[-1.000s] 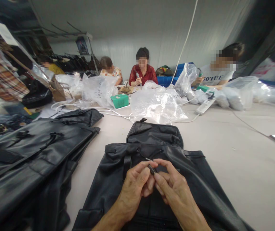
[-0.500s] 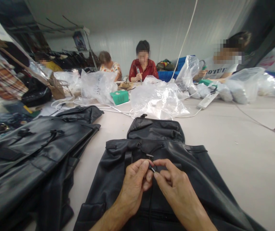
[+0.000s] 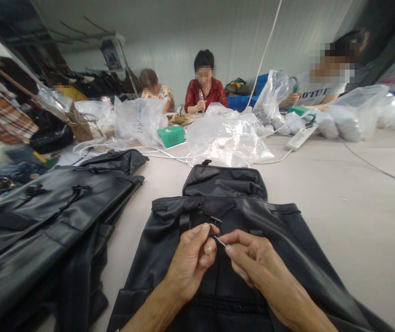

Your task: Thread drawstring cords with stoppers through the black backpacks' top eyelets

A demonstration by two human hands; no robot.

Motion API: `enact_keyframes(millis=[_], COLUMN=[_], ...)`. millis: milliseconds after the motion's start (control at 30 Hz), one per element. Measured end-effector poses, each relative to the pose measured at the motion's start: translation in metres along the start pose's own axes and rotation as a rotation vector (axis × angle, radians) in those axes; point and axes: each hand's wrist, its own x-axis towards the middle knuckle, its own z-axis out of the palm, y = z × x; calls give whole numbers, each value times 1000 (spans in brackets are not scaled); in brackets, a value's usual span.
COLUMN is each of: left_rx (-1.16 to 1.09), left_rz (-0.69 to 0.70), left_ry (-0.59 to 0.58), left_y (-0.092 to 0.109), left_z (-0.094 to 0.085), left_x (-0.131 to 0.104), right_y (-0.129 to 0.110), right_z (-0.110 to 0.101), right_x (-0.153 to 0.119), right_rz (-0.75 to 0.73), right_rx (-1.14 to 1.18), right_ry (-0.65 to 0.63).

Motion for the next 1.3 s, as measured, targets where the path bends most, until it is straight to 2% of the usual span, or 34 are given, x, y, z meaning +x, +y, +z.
enact_keyframes(millis=[267,433,600,700,833,1100,1300], left_rx=[103,128,125,148,163,199,214], left_rz=[81,104,127,142,152,184,193], left_ry=[-54,-70,-41,-31,-49,-44,-67], left_y=[-3,-6,-8,-8,-9,-14,-15], left_z=[0,0,1,1,1,2,2], left_x=[0,0,0,-1,-1,-1,-1], right_y=[-1,-2,7,11,12,14,8], right_z=[-4,2,8,9,9,14,16], right_x=[0,2,3,3,2,5,4], right_rz=[-44,-74,-155,-223,-253,-301,-260], right_rx=[-130,-344,-579,-641,-604,-526,-369], right_ry=[-3,124,275,296,246,281,229])
